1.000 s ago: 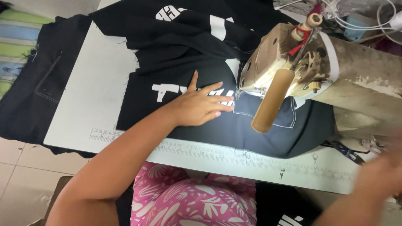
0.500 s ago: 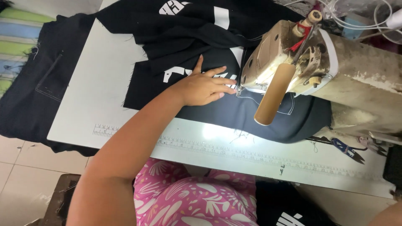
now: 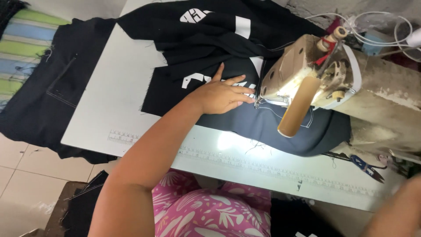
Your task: Sewing pockets onto black fabric panels using an industrial sewing machine
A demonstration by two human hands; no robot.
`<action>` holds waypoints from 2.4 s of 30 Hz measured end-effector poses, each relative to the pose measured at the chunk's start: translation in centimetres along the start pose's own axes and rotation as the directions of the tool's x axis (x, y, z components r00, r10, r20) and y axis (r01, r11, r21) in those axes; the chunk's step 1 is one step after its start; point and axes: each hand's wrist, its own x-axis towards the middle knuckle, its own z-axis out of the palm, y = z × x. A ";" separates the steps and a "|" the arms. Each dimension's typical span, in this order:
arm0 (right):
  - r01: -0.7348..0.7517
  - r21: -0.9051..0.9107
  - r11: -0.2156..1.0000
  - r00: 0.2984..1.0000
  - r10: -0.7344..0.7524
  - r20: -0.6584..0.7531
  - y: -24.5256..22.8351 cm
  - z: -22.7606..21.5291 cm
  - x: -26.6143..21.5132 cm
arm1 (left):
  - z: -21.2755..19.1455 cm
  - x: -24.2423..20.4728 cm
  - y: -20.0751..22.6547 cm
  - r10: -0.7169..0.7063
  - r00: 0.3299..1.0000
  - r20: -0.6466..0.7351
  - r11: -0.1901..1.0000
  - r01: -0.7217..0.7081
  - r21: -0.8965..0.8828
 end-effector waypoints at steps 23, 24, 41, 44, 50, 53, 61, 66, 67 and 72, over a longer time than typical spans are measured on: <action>-0.003 -0.558 0.830 -0.049 0.557 0.829 -32.3 3.8 26.2 | 4.2 3.8 -5.0 -0.295 0.898 -0.327 0.880 0.388 0.272; -0.010 -0.579 0.815 -0.095 0.576 0.812 -33.6 2.2 23.9 | 2.9 3.3 -4.3 -0.277 0.916 -0.289 0.900 0.353 0.257; -0.121 -0.093 0.988 0.849 0.152 0.506 -37.4 2.3 23.2 | -0.3 -8.3 15.9 0.044 0.998 -0.039 0.997 -0.041 0.067; -0.018 -0.093 0.996 0.760 0.074 0.646 -35.5 4.2 20.8 | -1.0 -9.6 16.7 0.093 0.995 -0.023 0.996 -0.093 -0.012; -0.037 -0.082 0.996 0.739 0.083 0.668 -35.1 4.3 21.0 | -1.4 -9.3 16.3 0.074 0.997 0.001 0.995 -0.074 -0.067; -0.029 -0.086 0.996 0.732 0.080 0.676 -34.2 5.7 20.5 | -0.8 -8.9 15.6 0.085 0.996 -0.004 0.996 -0.085 -0.006; 0.048 0.413 0.910 0.692 -0.328 0.643 -36.0 4.8 21.1 | -1.2 -8.1 14.5 0.100 0.995 0.016 0.994 -0.100 0.045; -0.054 0.428 0.902 0.661 -0.289 0.693 -35.6 6.2 21.6 | -1.1 -7.6 13.2 0.051 0.998 0.032 0.999 -0.051 0.003; -0.090 0.421 0.903 0.626 -0.278 0.729 -35.5 6.5 21.7 | -1.1 -7.5 12.9 0.051 0.998 0.040 0.999 -0.051 0.007; -0.126 0.387 0.913 0.541 -0.264 0.799 -35.0 7.9 22.9 | -1.4 -6.7 11.4 0.025 0.999 0.047 0.999 -0.026 0.021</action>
